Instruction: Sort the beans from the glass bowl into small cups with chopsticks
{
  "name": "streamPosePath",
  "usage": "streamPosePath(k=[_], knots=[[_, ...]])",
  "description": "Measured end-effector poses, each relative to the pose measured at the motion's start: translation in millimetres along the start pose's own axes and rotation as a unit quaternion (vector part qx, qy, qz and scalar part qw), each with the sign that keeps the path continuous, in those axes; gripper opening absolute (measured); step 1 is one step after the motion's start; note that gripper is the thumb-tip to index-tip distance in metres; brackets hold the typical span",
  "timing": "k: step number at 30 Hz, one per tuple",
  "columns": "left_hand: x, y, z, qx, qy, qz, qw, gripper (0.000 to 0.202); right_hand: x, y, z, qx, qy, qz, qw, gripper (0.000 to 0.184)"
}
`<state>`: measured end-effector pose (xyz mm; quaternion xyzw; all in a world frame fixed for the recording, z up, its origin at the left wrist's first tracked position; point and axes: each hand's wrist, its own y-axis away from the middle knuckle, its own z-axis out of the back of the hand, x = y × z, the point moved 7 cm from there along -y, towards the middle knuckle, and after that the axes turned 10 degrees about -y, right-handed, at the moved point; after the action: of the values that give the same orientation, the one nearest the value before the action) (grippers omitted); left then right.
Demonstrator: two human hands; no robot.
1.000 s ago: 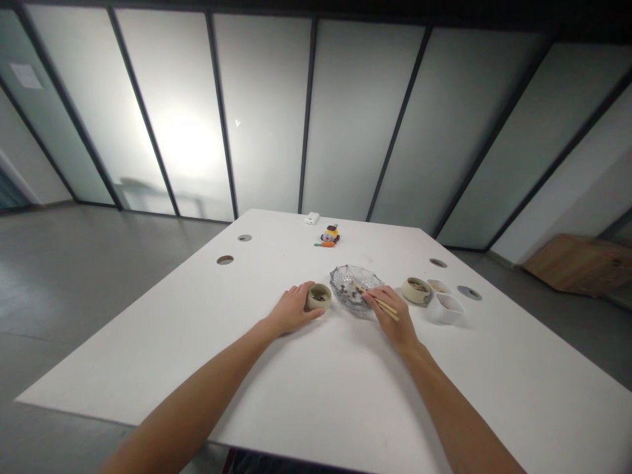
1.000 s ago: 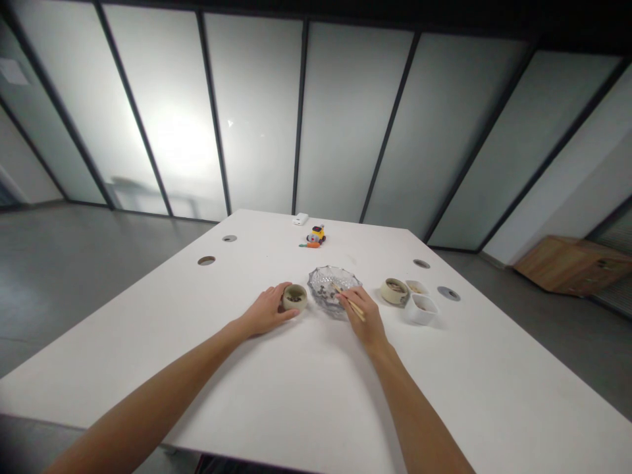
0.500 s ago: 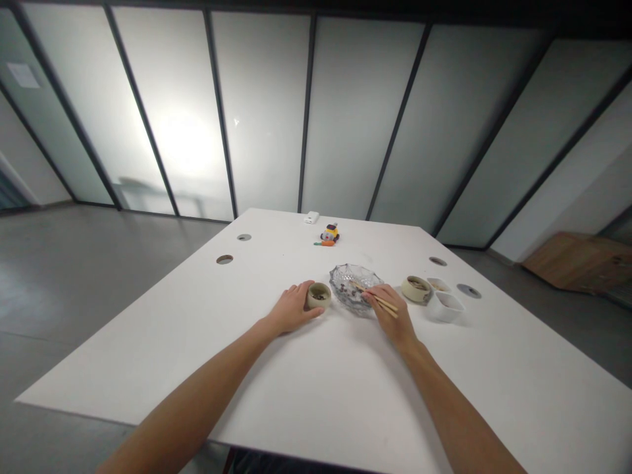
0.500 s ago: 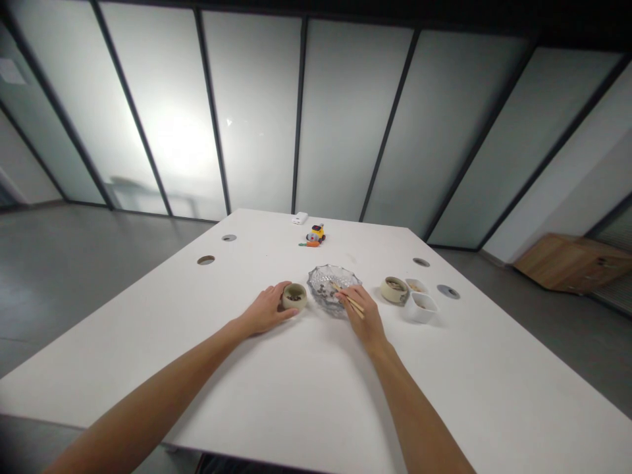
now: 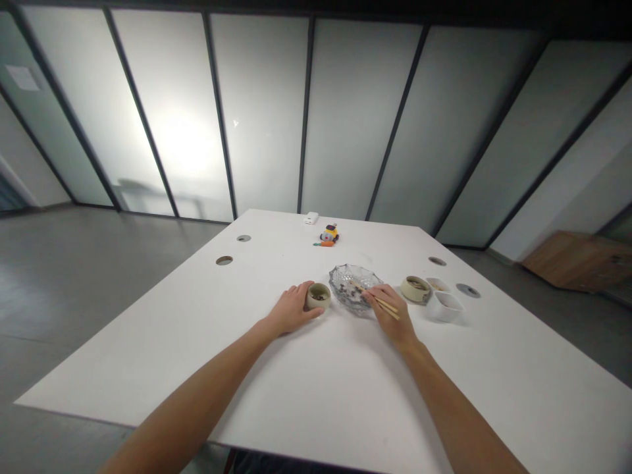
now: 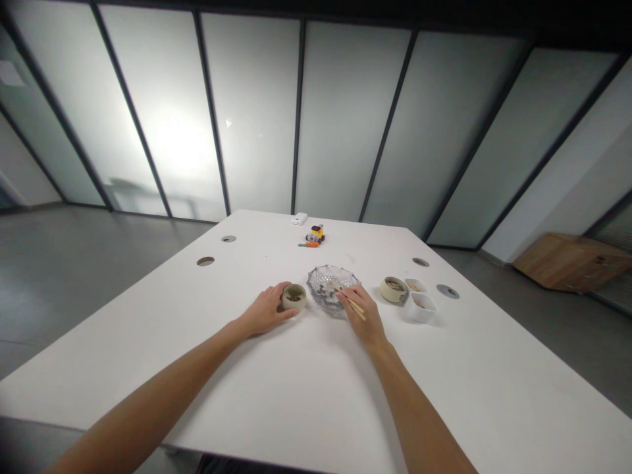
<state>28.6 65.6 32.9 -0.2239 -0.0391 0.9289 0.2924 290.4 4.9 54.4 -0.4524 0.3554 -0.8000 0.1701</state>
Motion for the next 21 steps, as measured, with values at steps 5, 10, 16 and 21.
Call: streamPosePath(k=[5,10,16,21], knots=[[0.1,-0.4,0.6,-0.011,0.005,-0.007,1.000,0.065,5.1,-4.0,12.3,-0.066,0.018,0.011,0.998,0.044],[1.1,-0.8,-0.7,-0.009,0.007,-0.004,1.000,0.066,11.5,-5.7,26.6,-0.130,0.020,-0.015,0.991,0.043],[2.1,-0.2,-0.6,-0.015,0.005,-0.001,1.000,0.065,14.8,0.9,9.3,-0.101,-0.163,-0.090,0.977,0.036],[2.3,0.8,0.9,-0.014,0.008,-0.004,1.000,0.064,28.2,0.8,9.6,-0.092,-0.054,-0.036,0.994,0.039]])
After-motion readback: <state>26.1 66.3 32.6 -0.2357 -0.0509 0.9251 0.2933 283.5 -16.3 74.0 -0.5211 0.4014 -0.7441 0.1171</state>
